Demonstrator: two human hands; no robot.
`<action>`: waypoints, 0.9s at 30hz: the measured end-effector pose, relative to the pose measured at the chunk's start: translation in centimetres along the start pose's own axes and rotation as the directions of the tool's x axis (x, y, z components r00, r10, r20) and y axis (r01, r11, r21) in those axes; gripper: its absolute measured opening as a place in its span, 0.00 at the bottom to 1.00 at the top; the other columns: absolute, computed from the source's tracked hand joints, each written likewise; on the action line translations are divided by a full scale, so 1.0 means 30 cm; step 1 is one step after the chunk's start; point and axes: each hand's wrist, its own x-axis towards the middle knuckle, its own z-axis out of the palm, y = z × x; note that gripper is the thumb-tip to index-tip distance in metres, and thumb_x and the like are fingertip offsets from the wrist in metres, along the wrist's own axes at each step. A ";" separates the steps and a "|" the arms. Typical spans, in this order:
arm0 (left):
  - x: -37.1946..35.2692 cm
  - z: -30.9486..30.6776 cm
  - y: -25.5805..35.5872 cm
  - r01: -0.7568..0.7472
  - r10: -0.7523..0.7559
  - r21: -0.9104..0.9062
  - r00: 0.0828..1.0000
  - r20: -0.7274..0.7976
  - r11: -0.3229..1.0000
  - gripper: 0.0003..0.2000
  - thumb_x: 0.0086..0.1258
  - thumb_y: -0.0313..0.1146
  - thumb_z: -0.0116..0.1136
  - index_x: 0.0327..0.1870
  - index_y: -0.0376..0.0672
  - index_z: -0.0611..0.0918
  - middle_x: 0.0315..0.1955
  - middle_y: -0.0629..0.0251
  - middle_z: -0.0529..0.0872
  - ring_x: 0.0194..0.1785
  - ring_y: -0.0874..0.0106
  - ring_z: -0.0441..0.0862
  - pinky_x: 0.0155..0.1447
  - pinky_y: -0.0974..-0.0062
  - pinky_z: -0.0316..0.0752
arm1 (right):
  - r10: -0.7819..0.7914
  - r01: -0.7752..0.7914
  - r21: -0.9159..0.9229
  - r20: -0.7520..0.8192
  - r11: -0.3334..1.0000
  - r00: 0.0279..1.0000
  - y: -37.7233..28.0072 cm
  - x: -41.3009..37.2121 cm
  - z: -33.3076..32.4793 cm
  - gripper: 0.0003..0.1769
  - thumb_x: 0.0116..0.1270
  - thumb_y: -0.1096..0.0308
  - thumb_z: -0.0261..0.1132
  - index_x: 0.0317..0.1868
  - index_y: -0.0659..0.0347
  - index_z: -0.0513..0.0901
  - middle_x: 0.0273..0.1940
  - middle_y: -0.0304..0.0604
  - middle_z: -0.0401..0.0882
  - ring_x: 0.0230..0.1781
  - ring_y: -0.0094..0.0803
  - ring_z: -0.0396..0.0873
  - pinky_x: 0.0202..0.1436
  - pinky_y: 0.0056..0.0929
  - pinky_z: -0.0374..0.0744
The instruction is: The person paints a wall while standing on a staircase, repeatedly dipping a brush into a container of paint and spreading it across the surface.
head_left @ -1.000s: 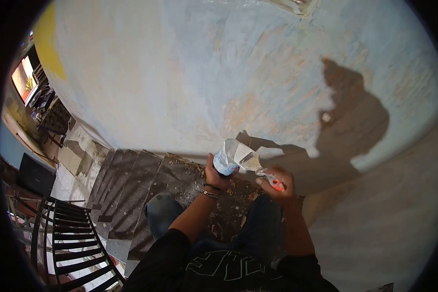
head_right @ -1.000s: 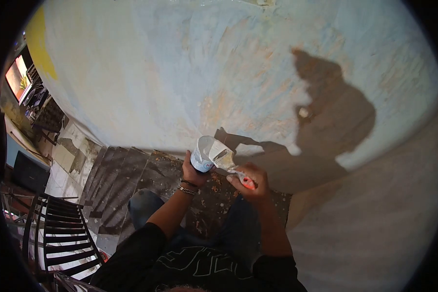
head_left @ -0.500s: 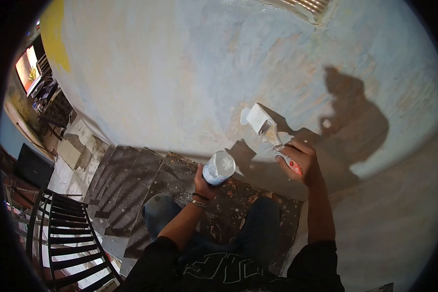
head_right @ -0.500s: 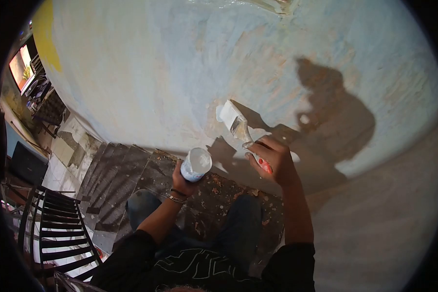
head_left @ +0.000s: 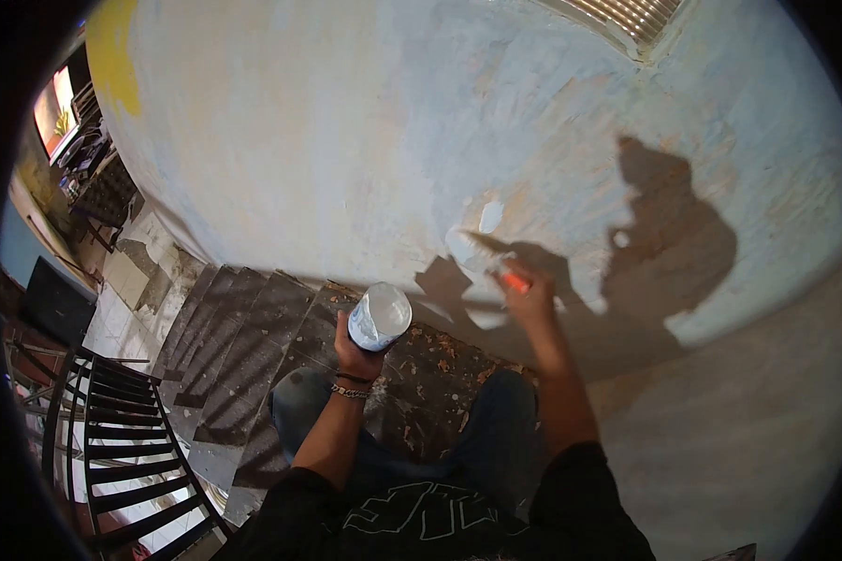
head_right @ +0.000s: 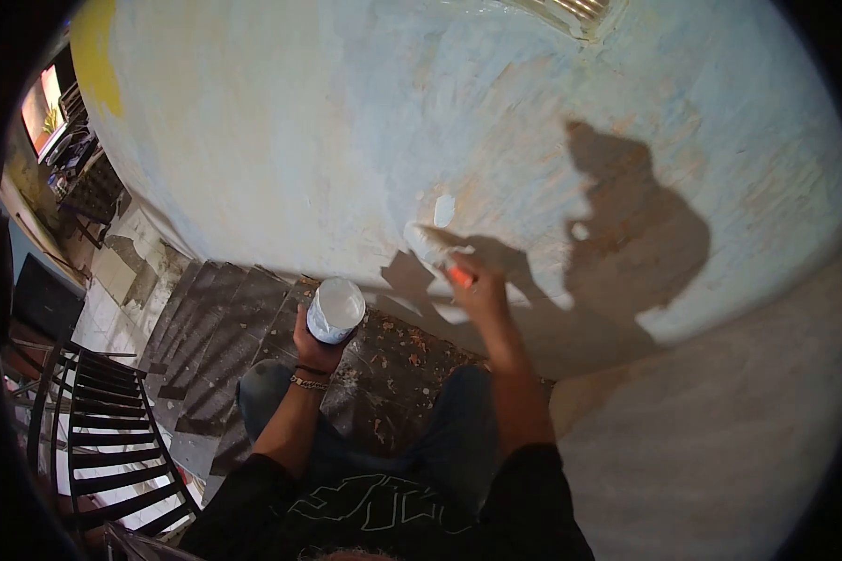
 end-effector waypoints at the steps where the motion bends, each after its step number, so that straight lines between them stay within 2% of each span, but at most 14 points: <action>1: -0.006 0.003 0.005 0.004 -0.004 0.006 1.000 0.000 1.000 0.31 0.77 0.61 0.33 0.66 0.45 0.74 0.61 0.62 0.79 0.64 0.58 0.76 0.65 0.51 0.71 | -0.133 0.134 -0.086 0.010 0.987 0.991 -0.069 0.066 -0.060 0.12 0.59 0.74 0.74 0.44 0.65 0.86 0.32 0.51 0.85 0.29 0.35 0.84 0.31 0.32 0.79; 2: -0.012 0.006 0.009 0.006 -0.006 0.013 1.000 -0.002 1.000 0.31 0.77 0.61 0.33 0.65 0.45 0.74 0.61 0.62 0.79 0.64 0.59 0.77 0.65 0.51 0.71 | -0.263 0.265 -0.167 0.033 0.950 0.964 -0.148 0.135 -0.125 0.10 0.58 0.74 0.74 0.41 0.64 0.86 0.31 0.51 0.85 0.29 0.37 0.84 0.31 0.32 0.79; 4: -0.020 0.013 0.015 0.000 -0.001 0.008 1.000 0.008 1.000 0.31 0.77 0.60 0.33 0.65 0.45 0.74 0.61 0.62 0.79 0.64 0.59 0.77 0.65 0.51 0.71 | -0.704 0.640 -0.410 -0.009 0.650 0.710 -0.218 0.244 -0.208 0.09 0.56 0.76 0.75 0.36 0.65 0.84 0.28 0.50 0.83 0.27 0.38 0.84 0.30 0.31 0.79; 6: -0.018 0.014 0.020 -0.009 0.009 -0.005 1.000 0.016 1.000 0.31 0.77 0.60 0.33 0.66 0.45 0.74 0.61 0.62 0.79 0.64 0.59 0.76 0.65 0.51 0.71 | -0.427 0.404 -0.319 -0.004 0.857 0.904 -0.393 0.259 -0.297 0.08 0.56 0.78 0.74 0.34 0.66 0.83 0.27 0.46 0.83 0.26 0.37 0.83 0.30 0.31 0.79; 10: -0.018 -0.012 0.045 -0.052 0.052 0.002 0.999 0.013 0.999 0.33 0.76 0.63 0.35 0.68 0.48 0.72 0.64 0.63 0.77 0.66 0.58 0.74 0.66 0.52 0.68 | -0.494 0.474 -0.256 -0.016 0.842 0.869 -0.318 0.148 -0.234 0.09 0.57 0.75 0.74 0.37 0.68 0.84 0.28 0.47 0.84 0.26 0.39 0.83 0.32 0.28 0.81; 12: -0.009 -0.021 0.061 -0.077 0.077 0.010 0.997 0.019 0.997 0.33 0.74 0.64 0.35 0.70 0.49 0.71 0.65 0.64 0.76 0.66 0.58 0.73 0.67 0.52 0.67 | -0.266 0.265 -0.014 -0.013 0.964 0.964 -0.181 0.036 -0.077 0.13 0.56 0.71 0.76 0.39 0.67 0.85 0.31 0.50 0.85 0.28 0.41 0.85 0.34 0.29 0.82; 14: -0.002 -0.031 0.072 -0.098 0.098 -0.008 0.995 0.022 0.995 0.33 0.74 0.64 0.36 0.70 0.49 0.71 0.65 0.64 0.76 0.66 0.58 0.73 0.67 0.53 0.67 | -0.142 0.159 -0.086 0.174 0.984 0.974 -0.042 -0.024 0.052 0.15 0.54 0.69 0.78 0.40 0.66 0.85 0.35 0.52 0.86 0.32 0.44 0.85 0.36 0.32 0.82; 17: -0.007 -0.024 0.084 -0.103 0.103 -0.011 0.994 -0.024 0.995 0.33 0.74 0.64 0.36 0.70 0.50 0.71 0.65 0.65 0.76 0.66 0.58 0.73 0.67 0.53 0.66 | -0.253 0.277 -0.183 0.142 0.943 0.957 -0.001 0.051 0.128 0.14 0.53 0.69 0.78 0.38 0.64 0.85 0.35 0.53 0.85 0.33 0.47 0.85 0.36 0.36 0.81; 18: -0.017 -0.018 0.089 -0.096 0.095 -0.021 0.995 -0.037 0.995 0.33 0.75 0.63 0.35 0.69 0.48 0.72 0.64 0.64 0.77 0.66 0.58 0.74 0.67 0.52 0.67 | -0.247 0.254 -0.189 0.060 0.949 0.967 -0.012 0.101 0.117 0.13 0.52 0.68 0.78 0.37 0.63 0.85 0.32 0.52 0.83 0.33 0.49 0.83 0.36 0.40 0.79; 19: -0.026 -0.007 0.098 -0.087 0.086 -0.029 0.995 -0.050 0.996 0.32 0.76 0.62 0.34 0.68 0.47 0.72 0.63 0.63 0.77 0.66 0.58 0.74 0.67 0.51 0.68 | -0.402 0.398 -0.159 0.007 0.904 0.916 -0.075 0.178 0.072 0.13 0.52 0.67 0.79 0.35 0.62 0.86 0.29 0.52 0.81 0.32 0.51 0.81 0.36 0.43 0.78; 20: -0.032 -0.003 0.102 -0.076 0.073 -0.037 0.995 -0.063 0.996 0.32 0.77 0.62 0.34 0.67 0.46 0.73 0.62 0.62 0.78 0.65 0.58 0.75 0.66 0.50 0.70 | -0.434 0.411 -0.256 -0.034 0.875 0.900 -0.176 0.238 0.016 0.15 0.52 0.64 0.80 0.35 0.62 0.86 0.30 0.52 0.82 0.29 0.50 0.80 0.34 0.40 0.79; 22: -0.029 -0.022 0.106 -0.077 0.075 -0.043 0.996 -0.044 0.996 0.32 0.76 0.62 0.34 0.67 0.46 0.73 0.62 0.62 0.78 0.65 0.58 0.75 0.66 0.50 0.69 | -0.318 0.276 -0.332 -0.079 0.902 0.945 -0.354 0.302 -0.092 0.13 0.56 0.68 0.78 0.34 0.65 0.84 0.27 0.48 0.82 0.22 0.37 0.78 0.28 0.29 0.78; 23: -0.026 -0.029 0.108 -0.080 0.078 -0.048 0.996 -0.033 0.996 0.32 0.76 0.62 0.34 0.67 0.46 0.73 0.62 0.62 0.78 0.65 0.58 0.75 0.66 0.51 0.69 | -0.403 0.367 -0.240 -0.123 0.899 0.907 -0.375 0.313 -0.123 0.11 0.57 0.72 0.77 0.34 0.66 0.83 0.26 0.45 0.83 0.23 0.33 0.79 0.29 0.28 0.79; 27: -0.060 0.008 0.131 -0.119 0.113 -0.055 0.989 -0.094 0.991 0.33 0.76 0.63 0.34 0.68 0.47 0.72 0.63 0.62 0.77 0.66 0.58 0.74 0.67 0.50 0.68 | -0.299 0.296 -0.072 -0.040 0.953 0.953 -0.243 0.155 -0.113 0.11 0.57 0.72 0.77 0.36 0.65 0.83 0.28 0.47 0.84 0.25 0.35 0.82 0.32 0.31 0.81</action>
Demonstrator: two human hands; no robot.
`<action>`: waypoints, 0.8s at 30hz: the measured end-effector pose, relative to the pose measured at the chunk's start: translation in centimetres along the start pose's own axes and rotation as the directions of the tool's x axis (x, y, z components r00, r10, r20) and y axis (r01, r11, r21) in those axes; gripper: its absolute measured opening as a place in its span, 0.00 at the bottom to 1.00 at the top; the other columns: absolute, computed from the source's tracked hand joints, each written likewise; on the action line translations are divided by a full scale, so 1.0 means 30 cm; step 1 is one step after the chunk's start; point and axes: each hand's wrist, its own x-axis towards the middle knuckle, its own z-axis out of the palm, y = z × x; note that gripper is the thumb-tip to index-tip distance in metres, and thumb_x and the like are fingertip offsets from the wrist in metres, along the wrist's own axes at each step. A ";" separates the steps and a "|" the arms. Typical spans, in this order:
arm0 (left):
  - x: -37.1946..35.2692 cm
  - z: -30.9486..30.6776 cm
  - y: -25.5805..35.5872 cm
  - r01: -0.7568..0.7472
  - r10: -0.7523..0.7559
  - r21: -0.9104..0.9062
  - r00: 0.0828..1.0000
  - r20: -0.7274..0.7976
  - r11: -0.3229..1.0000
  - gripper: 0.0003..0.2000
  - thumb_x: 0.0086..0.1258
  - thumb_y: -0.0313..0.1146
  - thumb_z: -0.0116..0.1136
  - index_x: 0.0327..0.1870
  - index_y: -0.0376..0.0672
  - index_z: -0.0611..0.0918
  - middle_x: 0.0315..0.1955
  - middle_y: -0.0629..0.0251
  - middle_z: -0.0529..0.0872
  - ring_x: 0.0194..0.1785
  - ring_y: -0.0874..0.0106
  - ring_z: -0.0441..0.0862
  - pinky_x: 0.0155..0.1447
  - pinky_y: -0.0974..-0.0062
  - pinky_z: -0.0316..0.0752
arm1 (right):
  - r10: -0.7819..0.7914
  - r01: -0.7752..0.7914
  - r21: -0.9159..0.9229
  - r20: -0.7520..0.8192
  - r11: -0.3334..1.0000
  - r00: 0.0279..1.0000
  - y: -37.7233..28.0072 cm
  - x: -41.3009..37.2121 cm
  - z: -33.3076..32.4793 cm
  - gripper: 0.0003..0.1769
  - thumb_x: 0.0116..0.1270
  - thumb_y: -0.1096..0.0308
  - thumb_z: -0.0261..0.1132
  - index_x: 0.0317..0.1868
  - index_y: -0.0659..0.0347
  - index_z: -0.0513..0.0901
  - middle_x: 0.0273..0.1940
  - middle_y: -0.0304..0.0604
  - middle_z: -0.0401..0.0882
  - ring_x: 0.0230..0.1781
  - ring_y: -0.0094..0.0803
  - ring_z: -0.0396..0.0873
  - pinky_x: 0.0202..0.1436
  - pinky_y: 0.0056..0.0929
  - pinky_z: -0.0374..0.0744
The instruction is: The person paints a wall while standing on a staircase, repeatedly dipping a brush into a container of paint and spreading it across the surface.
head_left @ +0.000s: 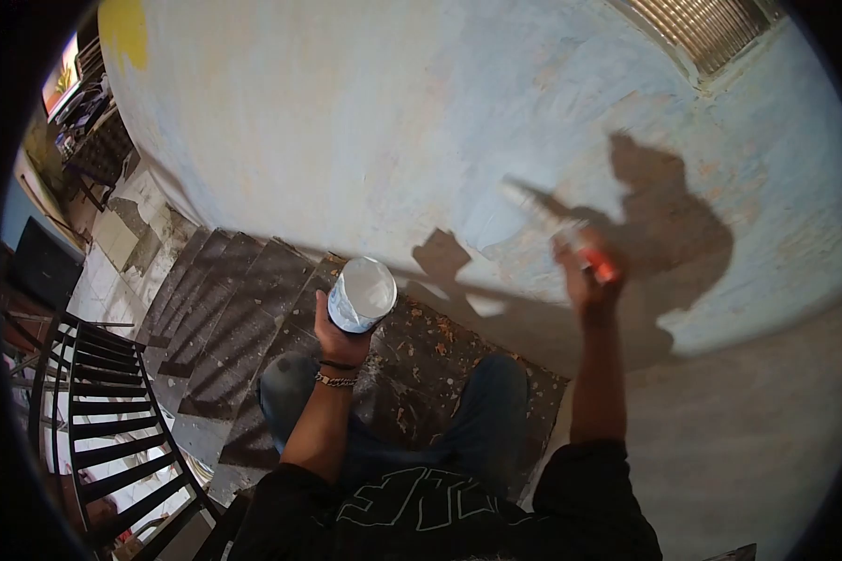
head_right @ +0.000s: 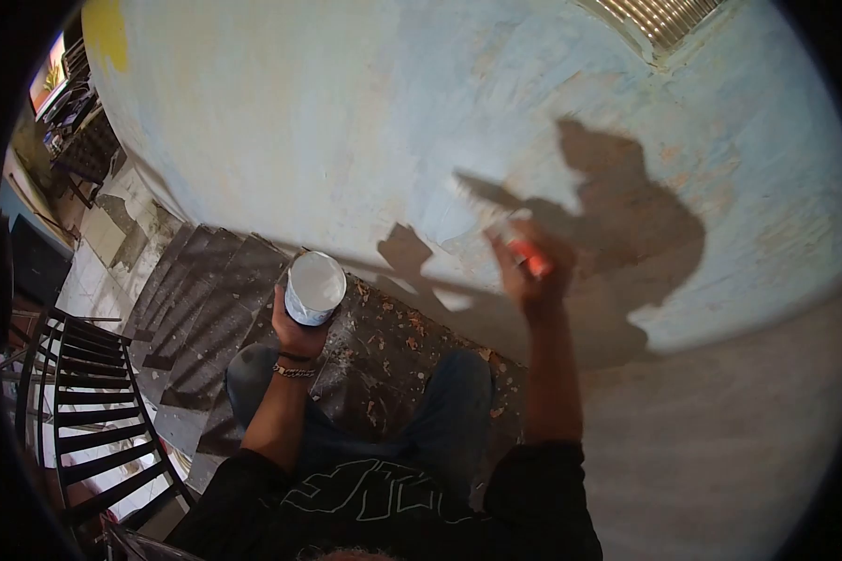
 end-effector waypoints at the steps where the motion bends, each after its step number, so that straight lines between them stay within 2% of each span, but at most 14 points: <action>1: -0.007 0.001 0.008 -0.005 0.005 -0.009 1.000 0.003 1.000 0.32 0.76 0.62 0.34 0.68 0.47 0.72 0.63 0.62 0.77 0.66 0.58 0.74 0.67 0.50 0.68 | 0.064 -0.065 0.038 0.040 0.997 0.997 0.022 -0.090 0.053 0.12 0.57 0.71 0.76 0.39 0.64 0.84 0.29 0.49 0.84 0.27 0.38 0.83 0.33 0.33 0.81; 2: -0.010 0.005 0.015 -0.015 0.015 -0.019 1.000 0.010 1.000 0.32 0.76 0.62 0.34 0.68 0.47 0.72 0.63 0.62 0.77 0.66 0.58 0.74 0.67 0.50 0.68 | 0.127 -0.132 0.070 0.079 0.989 0.989 0.044 -0.181 0.106 0.12 0.57 0.70 0.76 0.41 0.63 0.85 0.30 0.51 0.85 0.29 0.41 0.84 0.35 0.36 0.82; 4: -0.002 -0.001 0.026 -0.045 0.046 -0.022 0.998 0.033 0.999 0.31 0.75 0.62 0.36 0.68 0.49 0.72 0.63 0.64 0.77 0.65 0.59 0.74 0.64 0.50 0.69 | 0.192 -0.155 -0.179 0.210 0.972 0.959 0.147 -0.323 0.191 0.11 0.59 0.69 0.75 0.42 0.61 0.86 0.32 0.50 0.86 0.30 0.40 0.85 0.36 0.36 0.82; 6: 0.000 -0.015 0.043 -0.074 0.074 -0.005 0.995 0.061 0.997 0.30 0.74 0.63 0.39 0.67 0.54 0.73 0.61 0.68 0.78 0.63 0.60 0.75 0.60 0.51 0.70 | 0.218 -0.167 -0.300 0.148 0.939 0.965 0.176 -0.343 0.203 0.11 0.59 0.70 0.75 0.41 0.59 0.86 0.32 0.50 0.86 0.30 0.39 0.84 0.36 0.34 0.81; 7: -0.003 -0.014 0.057 -0.104 0.104 -0.017 0.994 0.028 0.994 0.29 0.74 0.63 0.40 0.66 0.54 0.73 0.61 0.68 0.79 0.62 0.60 0.76 0.60 0.51 0.70 | 0.227 -0.172 -0.357 0.118 0.918 0.967 0.184 -0.339 0.200 0.11 0.59 0.70 0.75 0.41 0.58 0.86 0.32 0.50 0.86 0.29 0.38 0.84 0.36 0.33 0.81; 8: -0.014 -0.016 0.077 -0.134 0.133 -0.025 0.991 -0.009 0.991 0.29 0.74 0.62 0.41 0.66 0.54 0.73 0.60 0.68 0.79 0.61 0.61 0.76 0.59 0.51 0.70 | 0.168 -0.167 -0.150 -0.006 0.974 0.986 0.197 -0.329 0.181 0.12 0.57 0.70 0.77 0.41 0.61 0.85 0.32 0.50 0.86 0.28 0.35 0.83 0.33 0.31 0.80; 11: -0.041 -0.020 0.163 -0.246 0.243 -0.026 0.965 -0.102 0.969 0.27 0.72 0.62 0.45 0.66 0.57 0.74 0.59 0.68 0.79 0.60 0.60 0.76 0.59 0.50 0.71 | 0.194 -0.195 -0.017 -0.055 0.981 0.979 0.096 -0.262 0.086 0.11 0.57 0.73 0.76 0.39 0.65 0.84 0.29 0.48 0.84 0.25 0.31 0.81 0.31 0.29 0.79; 14: -0.060 -0.026 0.269 -0.389 0.379 -0.035 0.910 -0.169 0.920 0.27 0.72 0.62 0.46 0.66 0.58 0.74 0.60 0.67 0.78 0.60 0.59 0.76 0.59 0.49 0.72 | 0.241 -0.242 0.049 0.031 0.969 0.970 0.124 -0.335 0.135 0.10 0.58 0.72 0.75 0.38 0.63 0.85 0.27 0.47 0.83 0.25 0.28 0.80 0.31 0.30 0.78; 15: -0.065 -0.026 0.303 -0.439 0.423 -0.026 0.880 -0.218 0.898 0.27 0.72 0.62 0.46 0.66 0.58 0.74 0.60 0.67 0.78 0.61 0.58 0.76 0.59 0.48 0.72 | 0.306 -0.308 -0.007 0.142 0.951 0.942 0.110 -0.326 0.160 0.10 0.59 0.69 0.75 0.39 0.61 0.85 0.29 0.49 0.84 0.26 0.33 0.82 0.31 0.32 0.78; 16: -0.066 -0.032 0.333 -0.497 0.484 0.020 0.833 -0.267 0.867 0.29 0.72 0.63 0.45 0.67 0.55 0.72 0.62 0.65 0.76 0.61 0.57 0.75 0.56 0.46 0.75 | 0.257 -0.243 -0.097 0.167 0.965 0.952 0.155 -0.346 0.202 0.10 0.60 0.67 0.74 0.40 0.61 0.86 0.29 0.50 0.84 0.26 0.37 0.83 0.31 0.33 0.78; 17: -0.057 -0.087 0.367 -0.520 0.498 -0.038 0.835 -0.233 0.853 0.29 0.72 0.62 0.46 0.66 0.55 0.72 0.61 0.64 0.76 0.61 0.56 0.75 0.57 0.46 0.75 | 0.207 -0.172 -0.181 0.196 0.968 0.959 0.201 -0.359 0.240 0.10 0.61 0.66 0.73 0.41 0.60 0.86 0.30 0.51 0.84 0.26 0.41 0.83 0.31 0.34 0.78; 20: -0.079 -0.106 0.425 -0.603 0.578 -0.057 0.785 -0.223 0.796 0.29 0.73 0.61 0.46 0.67 0.54 0.71 0.61 0.62 0.76 0.61 0.55 0.75 0.58 0.46 0.75 | 0.248 -0.226 -0.143 0.155 0.964 0.956 0.224 -0.324 0.257 0.10 0.60 0.66 0.74 0.40 0.60 0.85 0.30 0.53 0.84 0.27 0.48 0.82 0.32 0.36 0.78; 23: -0.109 -0.119 0.451 -0.632 0.609 -0.088 0.769 -0.195 0.770 0.28 0.74 0.60 0.46 0.67 0.54 0.71 0.61 0.62 0.77 0.61 0.55 0.76 0.57 0.47 0.76 | 0.235 -0.233 -0.073 0.014 0.970 0.972 0.158 -0.281 0.204 0.10 0.61 0.67 0.73 0.41 0.60 0.86 0.30 0.54 0.84 0.28 0.47 0.83 0.32 0.35 0.79; 24: -0.116 -0.120 0.453 -0.632 0.613 -0.099 0.771 -0.172 0.768 0.28 0.74 0.60 0.45 0.67 0.54 0.71 0.61 0.62 0.77 0.60 0.55 0.76 0.57 0.47 0.76 | 0.252 -0.251 -0.034 0.025 0.967 0.968 0.149 -0.296 0.213 0.10 0.60 0.66 0.74 0.41 0.60 0.86 0.30 0.54 0.84 0.28 0.47 0.83 0.32 0.35 0.79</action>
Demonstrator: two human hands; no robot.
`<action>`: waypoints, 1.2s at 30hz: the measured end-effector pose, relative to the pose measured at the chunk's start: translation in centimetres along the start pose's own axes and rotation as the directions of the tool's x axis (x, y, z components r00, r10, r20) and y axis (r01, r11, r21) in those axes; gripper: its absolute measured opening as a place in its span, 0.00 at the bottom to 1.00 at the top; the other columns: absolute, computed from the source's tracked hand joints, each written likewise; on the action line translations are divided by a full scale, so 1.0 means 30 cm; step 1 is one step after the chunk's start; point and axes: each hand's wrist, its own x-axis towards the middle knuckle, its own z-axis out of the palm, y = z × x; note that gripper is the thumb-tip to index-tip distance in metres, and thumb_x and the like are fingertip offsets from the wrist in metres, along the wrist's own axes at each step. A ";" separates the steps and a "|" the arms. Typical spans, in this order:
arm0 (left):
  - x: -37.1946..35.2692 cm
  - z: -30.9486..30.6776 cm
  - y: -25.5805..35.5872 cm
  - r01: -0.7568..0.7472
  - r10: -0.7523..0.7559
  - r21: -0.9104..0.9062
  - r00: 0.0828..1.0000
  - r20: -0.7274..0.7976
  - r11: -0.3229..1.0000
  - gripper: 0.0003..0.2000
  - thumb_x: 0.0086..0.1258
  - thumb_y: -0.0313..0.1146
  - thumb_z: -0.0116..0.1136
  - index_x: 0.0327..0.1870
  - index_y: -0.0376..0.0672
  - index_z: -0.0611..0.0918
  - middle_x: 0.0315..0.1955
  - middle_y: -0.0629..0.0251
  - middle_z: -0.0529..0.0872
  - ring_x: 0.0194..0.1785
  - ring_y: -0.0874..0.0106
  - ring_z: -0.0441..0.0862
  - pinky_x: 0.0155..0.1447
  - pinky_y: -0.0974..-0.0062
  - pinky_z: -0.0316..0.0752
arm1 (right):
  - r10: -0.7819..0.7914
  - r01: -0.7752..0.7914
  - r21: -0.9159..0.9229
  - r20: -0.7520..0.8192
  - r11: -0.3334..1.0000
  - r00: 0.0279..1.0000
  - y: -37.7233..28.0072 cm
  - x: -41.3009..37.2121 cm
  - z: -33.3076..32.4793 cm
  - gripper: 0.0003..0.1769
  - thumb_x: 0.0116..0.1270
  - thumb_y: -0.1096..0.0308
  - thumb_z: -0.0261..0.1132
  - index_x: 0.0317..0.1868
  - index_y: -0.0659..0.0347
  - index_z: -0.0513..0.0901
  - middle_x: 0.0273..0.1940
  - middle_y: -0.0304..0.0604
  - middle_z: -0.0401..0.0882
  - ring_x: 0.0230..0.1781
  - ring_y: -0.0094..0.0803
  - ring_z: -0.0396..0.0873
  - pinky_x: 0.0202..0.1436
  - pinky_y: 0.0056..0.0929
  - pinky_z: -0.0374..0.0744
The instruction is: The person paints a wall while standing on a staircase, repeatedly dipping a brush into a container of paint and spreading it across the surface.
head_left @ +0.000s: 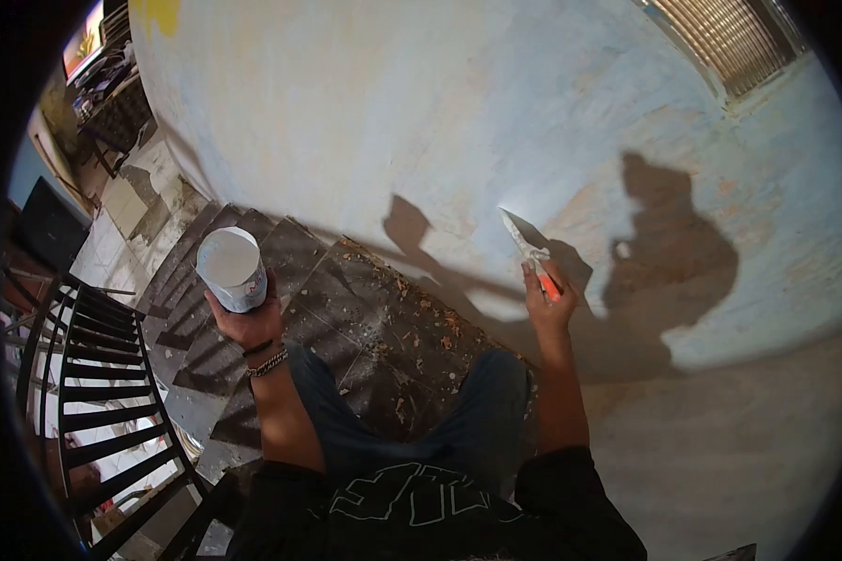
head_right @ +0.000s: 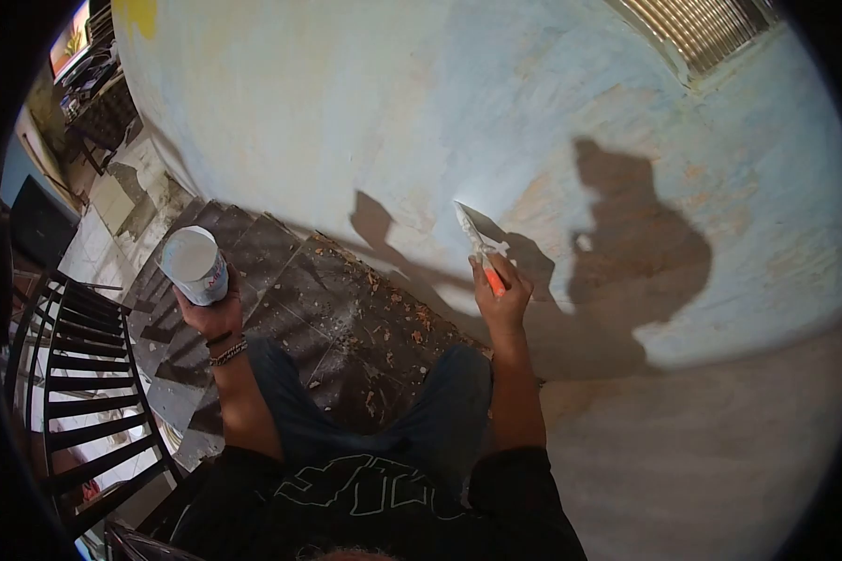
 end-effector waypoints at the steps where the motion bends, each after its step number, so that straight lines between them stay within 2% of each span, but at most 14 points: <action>1: -0.001 -0.003 0.003 0.001 -0.001 -0.011 1.000 0.025 1.000 0.28 0.74 0.60 0.45 0.68 0.54 0.71 0.61 0.62 0.77 0.60 0.55 0.76 0.57 0.47 0.77 | 0.015 -0.016 0.039 0.011 0.999 1.000 -0.003 -0.021 0.016 0.11 0.60 0.66 0.74 0.41 0.59 0.86 0.30 0.54 0.84 0.27 0.47 0.83 0.32 0.35 0.79; 2: 0.001 -0.011 0.005 0.000 0.000 -0.009 0.999 0.043 1.000 0.28 0.74 0.60 0.45 0.68 0.54 0.71 0.61 0.62 0.77 0.60 0.55 0.77 0.57 0.47 0.77 | 0.028 -0.030 0.077 0.021 0.997 0.999 -0.005 -0.035 0.038 0.11 0.60 0.65 0.74 0.41 0.59 0.86 0.29 0.54 0.84 0.27 0.47 0.83 0.31 0.35 0.79; 5: 0.012 -0.029 0.003 0.000 0.000 0.002 0.997 0.078 1.000 0.28 0.75 0.60 0.44 0.67 0.54 0.71 0.60 0.62 0.78 0.59 0.56 0.78 0.57 0.47 0.77 | -0.079 0.123 -0.216 0.204 0.969 0.976 0.047 -0.080 0.173 0.13 0.58 0.61 0.75 0.39 0.57 0.86 0.27 0.54 0.83 0.26 0.48 0.83 0.30 0.37 0.80; 8: 0.000 -0.030 0.000 0.012 -0.013 0.020 0.998 0.062 1.000 0.28 0.75 0.60 0.43 0.67 0.54 0.71 0.60 0.63 0.78 0.59 0.56 0.78 0.57 0.47 0.77 | -0.060 0.125 -0.291 0.221 0.948 0.973 0.166 -0.086 0.305 0.14 0.57 0.58 0.76 0.40 0.55 0.86 0.26 0.54 0.82 0.25 0.48 0.83 0.29 0.38 0.79; 11: -0.014 -0.023 0.008 0.030 -0.031 0.025 0.998 0.063 0.999 0.28 0.75 0.61 0.43 0.67 0.54 0.71 0.60 0.63 0.78 0.59 0.56 0.78 0.57 0.47 0.77 | -0.253 0.268 -0.319 0.089 0.909 0.963 0.013 0.051 0.249 0.14 0.58 0.58 0.76 0.40 0.55 0.86 0.25 0.54 0.81 0.24 0.47 0.82 0.27 0.38 0.78; 13: -0.020 -0.019 0.013 0.047 -0.048 0.013 0.996 0.074 0.999 0.28 0.75 0.61 0.42 0.67 0.54 0.72 0.60 0.64 0.78 0.59 0.56 0.78 0.57 0.48 0.77 | -0.243 0.247 -0.349 0.053 0.904 0.968 -0.112 0.126 0.161 0.14 0.57 0.63 0.77 0.40 0.58 0.85 0.24 0.51 0.81 0.23 0.44 0.82 0.26 0.36 0.78; 15: -0.027 -0.015 0.020 0.038 -0.039 0.024 0.998 0.045 0.999 0.28 0.75 0.61 0.42 0.67 0.54 0.72 0.60 0.64 0.78 0.59 0.56 0.78 0.57 0.47 0.77 | -0.440 0.409 -0.193 -0.162 0.892 0.883 -0.186 0.187 0.101 0.12 0.56 0.70 0.78 0.38 0.62 0.84 0.23 0.49 0.80 0.21 0.42 0.81 0.25 0.34 0.77; 16: -0.030 -0.012 0.024 0.030 -0.031 0.029 0.999 0.031 0.999 0.28 0.75 0.61 0.42 0.67 0.55 0.72 0.60 0.64 0.78 0.59 0.56 0.78 0.57 0.47 0.77 | -0.378 0.347 -0.222 -0.116 0.911 0.918 -0.274 0.185 0.057 0.13 0.53 0.75 0.78 0.37 0.64 0.83 0.24 0.47 0.81 0.21 0.40 0.81 0.25 0.33 0.77; 19: -0.032 0.005 0.030 0.014 -0.013 0.038 1.000 -0.019 0.999 0.28 0.75 0.61 0.42 0.67 0.54 0.72 0.60 0.64 0.78 0.59 0.56 0.79 0.57 0.48 0.77 | -0.434 0.410 -0.183 -0.115 0.894 0.894 -0.159 0.093 0.139 0.12 0.55 0.72 0.76 0.38 0.61 0.83 0.25 0.49 0.81 0.22 0.43 0.81 0.27 0.33 0.78; 21: -0.030 0.004 0.026 0.011 -0.011 0.023 1.000 -0.012 1.000 0.28 0.75 0.61 0.42 0.67 0.54 0.72 0.60 0.64 0.78 0.59 0.56 0.79 0.56 0.48 0.78 | -0.186 0.218 -0.206 0.163 0.954 0.969 -0.094 -0.024 0.298 0.11 0.58 0.66 0.74 0.40 0.57 0.83 0.26 0.51 0.82 0.24 0.48 0.81 0.30 0.37 0.79; 26: -0.025 -0.026 0.014 0.057 -0.052 -0.076 0.997 0.059 0.996 0.26 0.76 0.58 0.43 0.67 0.52 0.72 0.60 0.60 0.78 0.59 0.54 0.78 0.58 0.46 0.77 | -0.095 0.132 -0.191 0.191 0.973 0.977 0.096 -0.087 0.510 0.10 0.60 0.59 0.72 0.39 0.53 0.85 0.24 0.52 0.81 0.27 0.52 0.82 0.30 0.46 0.79; 29: -0.028 -0.026 0.015 0.067 -0.063 -0.061 0.996 0.060 0.996 0.26 0.76 0.58 0.42 0.67 0.52 0.72 0.61 0.60 0.77 0.60 0.54 0.77 0.59 0.46 0.77 | -0.196 0.224 -0.281 0.124 0.933 0.973 0.052 -0.004 0.470 0.11 0.61 0.58 0.72 0.40 0.52 0.86 0.24 0.52 0.80 0.25 0.52 0.81 0.29 0.45 0.78; 31: -0.025 -0.032 0.013 0.065 -0.059 -0.058 0.993 0.103 0.996 0.27 0.76 0.58 0.42 0.67 0.52 0.72 0.61 0.61 0.77 0.60 0.54 0.77 0.59 0.46 0.76 | -0.349 0.343 -0.373 0.052 0.862 0.936 -0.035 0.097 0.363 0.14 0.60 0.59 0.74 0.43 0.54 0.86 0.24 0.51 0.80 0.23 0.49 0.81 0.26 0.43 0.77; 36: -0.030 -0.019 0.011 0.057 -0.056 -0.036 0.998 0.043 0.998 0.27 0.76 0.58 0.43 0.67 0.52 0.72 0.60 0.61 0.77 0.60 0.55 0.77 0.59 0.47 0.76 | -0.469 0.451 -0.165 -0.087 0.877 0.879 -0.318 0.219 0.130 0.12 0.55 0.75 0.77 0.39 0.66 0.84 0.25 0.48 0.81 0.19 0.37 0.77 0.24 0.29 0.75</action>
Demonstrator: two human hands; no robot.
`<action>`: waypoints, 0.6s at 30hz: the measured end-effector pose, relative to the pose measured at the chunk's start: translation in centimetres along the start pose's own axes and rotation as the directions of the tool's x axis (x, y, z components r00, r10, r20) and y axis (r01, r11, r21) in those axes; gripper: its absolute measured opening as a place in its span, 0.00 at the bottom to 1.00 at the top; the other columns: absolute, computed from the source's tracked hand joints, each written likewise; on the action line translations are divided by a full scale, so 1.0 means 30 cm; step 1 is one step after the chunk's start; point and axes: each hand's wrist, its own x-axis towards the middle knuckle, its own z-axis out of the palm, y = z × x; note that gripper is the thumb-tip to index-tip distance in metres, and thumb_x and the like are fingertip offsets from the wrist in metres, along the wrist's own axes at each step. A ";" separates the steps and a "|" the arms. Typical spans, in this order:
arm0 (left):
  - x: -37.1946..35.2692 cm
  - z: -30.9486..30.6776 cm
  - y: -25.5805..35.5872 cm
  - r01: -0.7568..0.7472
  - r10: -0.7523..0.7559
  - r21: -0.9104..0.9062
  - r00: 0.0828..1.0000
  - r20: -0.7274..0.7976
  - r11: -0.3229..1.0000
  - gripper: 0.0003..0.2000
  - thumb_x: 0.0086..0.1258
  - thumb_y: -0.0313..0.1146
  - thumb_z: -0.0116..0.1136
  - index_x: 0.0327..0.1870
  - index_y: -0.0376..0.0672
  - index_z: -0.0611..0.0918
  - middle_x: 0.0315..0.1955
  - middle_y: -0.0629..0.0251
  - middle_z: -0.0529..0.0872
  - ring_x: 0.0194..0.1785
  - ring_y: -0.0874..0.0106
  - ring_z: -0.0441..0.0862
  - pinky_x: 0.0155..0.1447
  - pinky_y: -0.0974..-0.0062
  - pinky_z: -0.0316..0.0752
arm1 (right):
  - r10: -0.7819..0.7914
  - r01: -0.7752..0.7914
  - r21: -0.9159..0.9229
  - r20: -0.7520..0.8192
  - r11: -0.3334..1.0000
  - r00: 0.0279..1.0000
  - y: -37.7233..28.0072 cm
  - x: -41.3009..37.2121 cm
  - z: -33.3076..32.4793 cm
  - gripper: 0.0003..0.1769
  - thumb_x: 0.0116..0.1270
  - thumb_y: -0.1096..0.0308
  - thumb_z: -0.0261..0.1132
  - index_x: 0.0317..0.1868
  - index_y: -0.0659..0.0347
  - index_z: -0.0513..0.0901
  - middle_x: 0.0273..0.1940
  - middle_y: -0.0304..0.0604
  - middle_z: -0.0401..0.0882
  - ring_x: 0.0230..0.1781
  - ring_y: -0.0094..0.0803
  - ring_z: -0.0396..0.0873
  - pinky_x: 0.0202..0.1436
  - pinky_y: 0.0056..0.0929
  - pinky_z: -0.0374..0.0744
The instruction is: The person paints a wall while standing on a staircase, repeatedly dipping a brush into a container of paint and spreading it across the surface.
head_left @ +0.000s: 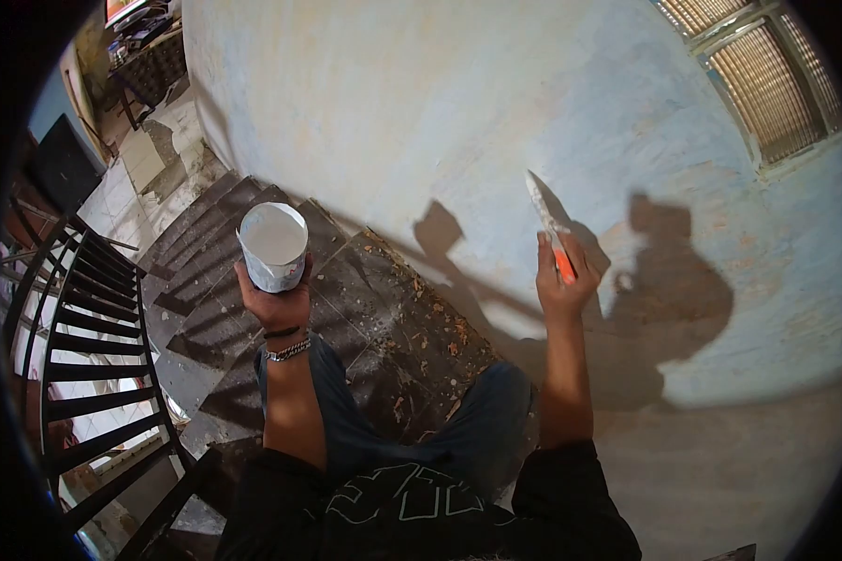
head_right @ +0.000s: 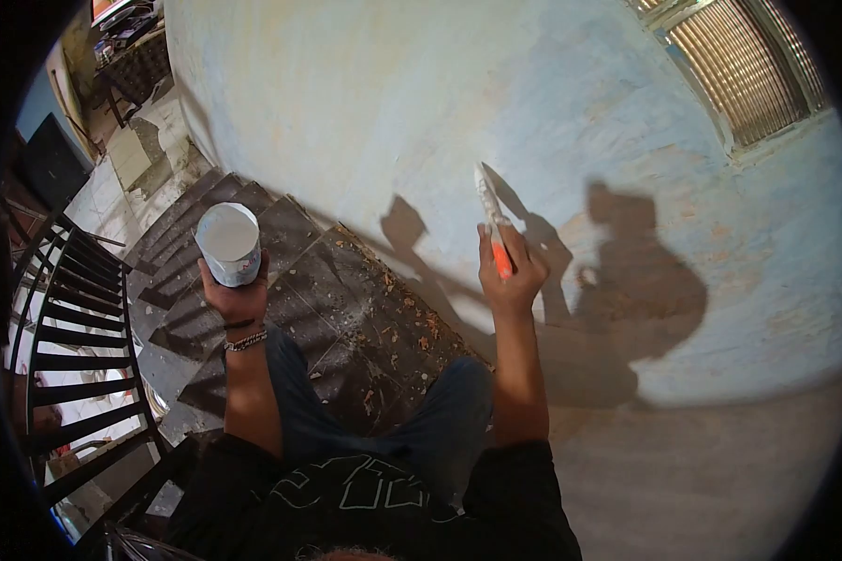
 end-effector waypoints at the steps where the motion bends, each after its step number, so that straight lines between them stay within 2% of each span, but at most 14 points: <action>1: 0.000 0.004 -0.001 -0.002 0.003 0.005 1.000 -0.012 1.000 0.27 0.75 0.59 0.43 0.67 0.52 0.72 0.60 0.62 0.77 0.60 0.55 0.77 0.59 0.47 0.75 | 0.115 -0.117 0.105 0.032 0.988 0.993 -0.004 -0.042 -0.006 0.11 0.56 0.75 0.76 0.39 0.65 0.85 0.25 0.48 0.81 0.19 0.36 0.77 0.24 0.28 0.75; 3: 0.006 -0.006 -0.003 -0.001 0.001 0.002 1.000 -0.007 1.000 0.27 0.75 0.59 0.43 0.67 0.53 0.72 0.60 0.62 0.77 0.60 0.54 0.76 0.59 0.47 0.75 | 0.333 -0.355 0.291 0.125 0.888 0.935 0.003 -0.184 0.018 0.10 0.57 0.75 0.75 0.39 0.64 0.85 0.25 0.48 0.81 0.19 0.35 0.76 0.25 0.28 0.74; 5: 0.012 -0.007 -0.008 -0.004 0.005 0.010 1.000 -0.024 1.000 0.28 0.75 0.60 0.43 0.67 0.52 0.72 0.61 0.62 0.77 0.60 0.54 0.77 0.58 0.47 0.76 | 0.348 -0.402 0.196 0.262 0.894 0.900 0.000 -0.318 0.066 0.08 0.60 0.72 0.73 0.41 0.61 0.86 0.26 0.48 0.81 0.20 0.32 0.75 0.27 0.28 0.75; 7: 0.016 0.003 -0.016 -0.008 0.010 0.035 0.998 -0.063 0.999 0.29 0.75 0.61 0.40 0.68 0.52 0.71 0.61 0.62 0.78 0.58 0.55 0.79 0.54 0.49 0.80 | 0.431 -0.528 0.154 0.413 0.835 0.802 0.030 -0.470 0.127 0.09 0.63 0.64 0.71 0.41 0.58 0.86 0.26 0.49 0.81 0.21 0.39 0.78 0.28 0.33 0.77; 10: 0.014 0.019 -0.027 -0.005 0.012 0.066 0.994 -0.105 0.998 0.29 0.75 0.61 0.40 0.68 0.52 0.71 0.61 0.62 0.78 0.58 0.55 0.79 0.54 0.49 0.80 | 0.345 -0.365 -0.022 0.380 0.931 0.858 0.114 -0.638 0.146 0.09 0.64 0.65 0.71 0.41 0.60 0.85 0.31 0.48 0.86 0.25 0.44 0.83 0.29 0.35 0.77; 13: 0.020 0.005 -0.042 0.008 -0.001 0.087 0.997 -0.076 0.996 0.29 0.75 0.61 0.41 0.68 0.52 0.71 0.60 0.62 0.78 0.58 0.55 0.79 0.54 0.49 0.80 | 0.315 -0.287 -0.143 0.248 0.947 0.916 0.196 -0.695 0.094 0.13 0.66 0.57 0.68 0.44 0.56 0.86 0.29 0.52 0.82 0.28 0.52 0.82 0.29 0.39 0.79; 14: 0.020 0.003 -0.048 0.012 -0.006 0.095 0.998 -0.067 0.995 0.29 0.75 0.61 0.41 0.67 0.52 0.71 0.60 0.62 0.78 0.57 0.55 0.79 0.54 0.49 0.80 | 0.238 -0.102 -0.352 0.369 0.930 0.899 0.326 -0.800 0.081 0.12 0.65 0.61 0.69 0.44 0.58 0.86 0.31 0.53 0.83 0.29 0.48 0.84 0.31 0.36 0.80; 15: 0.023 0.003 -0.054 0.012 -0.006 0.101 0.998 -0.058 0.995 0.29 0.75 0.61 0.41 0.67 0.52 0.71 0.60 0.62 0.78 0.57 0.55 0.80 0.54 0.49 0.80 | 0.341 -0.298 -0.200 0.237 0.933 0.910 0.301 -0.736 0.018 0.11 0.63 0.65 0.71 0.44 0.61 0.86 0.31 0.53 0.84 0.29 0.45 0.84 0.33 0.35 0.80; 16: 0.025 0.002 -0.059 0.010 -0.005 0.104 0.999 -0.052 0.995 0.29 0.75 0.61 0.41 0.67 0.52 0.71 0.59 0.61 0.79 0.56 0.55 0.80 0.54 0.49 0.80 | 0.456 -0.457 -0.016 0.124 0.889 0.882 0.241 -0.625 -0.058 0.11 0.62 0.68 0.72 0.43 0.63 0.86 0.32 0.54 0.84 0.29 0.43 0.85 0.34 0.35 0.81; 17: 0.024 0.000 -0.062 0.015 -0.011 0.102 0.999 -0.038 0.995 0.29 0.75 0.61 0.41 0.67 0.52 0.71 0.59 0.61 0.79 0.56 0.55 0.80 0.53 0.49 0.80 | 0.382 -0.383 0.061 0.027 0.922 0.924 0.231 -0.568 -0.103 0.11 0.58 0.75 0.73 0.42 0.67 0.85 0.34 0.55 0.85 0.30 0.41 0.85 0.35 0.35 0.81; 18: 0.026 -0.001 -0.066 0.019 -0.017 0.098 1.000 -0.023 0.995 0.29 0.75 0.61 0.42 0.67 0.52 0.71 0.59 0.61 0.79 0.56 0.55 0.80 0.53 0.49 0.80 | 0.378 -0.379 0.054 0.021 0.924 0.925 0.187 -0.492 -0.177 0.11 0.58 0.76 0.73 0.42 0.68 0.85 0.34 0.56 0.85 0.30 0.42 0.85 0.35 0.35 0.81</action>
